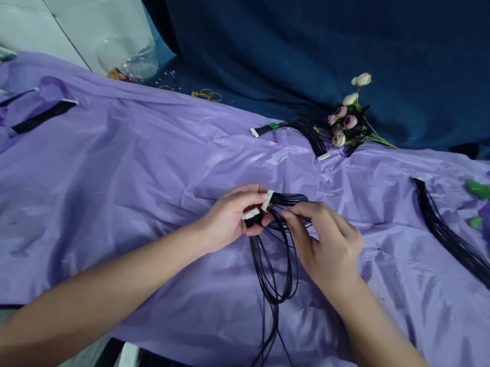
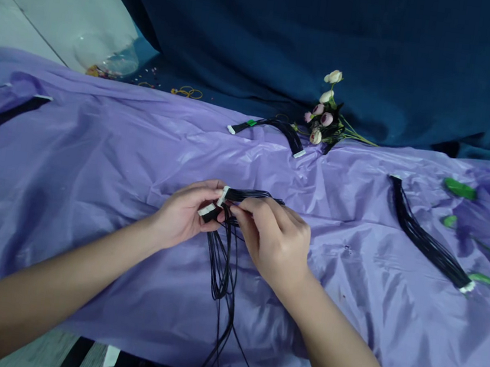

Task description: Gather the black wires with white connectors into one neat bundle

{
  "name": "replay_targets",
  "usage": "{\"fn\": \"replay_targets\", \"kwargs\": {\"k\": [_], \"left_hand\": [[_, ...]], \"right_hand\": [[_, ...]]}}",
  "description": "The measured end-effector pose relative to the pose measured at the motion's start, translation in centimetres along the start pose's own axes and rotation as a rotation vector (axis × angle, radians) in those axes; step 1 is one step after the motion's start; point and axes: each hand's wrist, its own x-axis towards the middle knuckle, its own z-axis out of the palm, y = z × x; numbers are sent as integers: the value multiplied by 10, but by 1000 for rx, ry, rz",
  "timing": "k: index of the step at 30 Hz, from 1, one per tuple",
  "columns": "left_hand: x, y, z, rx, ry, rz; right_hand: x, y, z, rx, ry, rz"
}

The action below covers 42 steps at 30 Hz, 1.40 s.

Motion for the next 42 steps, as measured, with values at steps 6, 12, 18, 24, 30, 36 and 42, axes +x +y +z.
{"fn": "replay_targets", "kwargs": {"k": [6,12,18,24,30,36,42], "left_hand": [[-1,0,1,12,-19,23],[-1,-1,1,0,-24,16],[-3,-2,1,-21,-23,-8],[-3,-2,2,-34,-32,-14],[-1,1,1,-60,-31,-8],[5,5,-3,-161,114,33],[9,9,-5,-222,146,87]], "right_hand": [[-3,-3,1,16,20,64],[-3,-1,3,63,9,10],[-3,2,4,39,51,-26],[-3,3,5,26,45,-41],[2,0,-2,78,32,13],[7,-10,-16,-85,244,1],[2,-18,-10,119,46,147]]}}
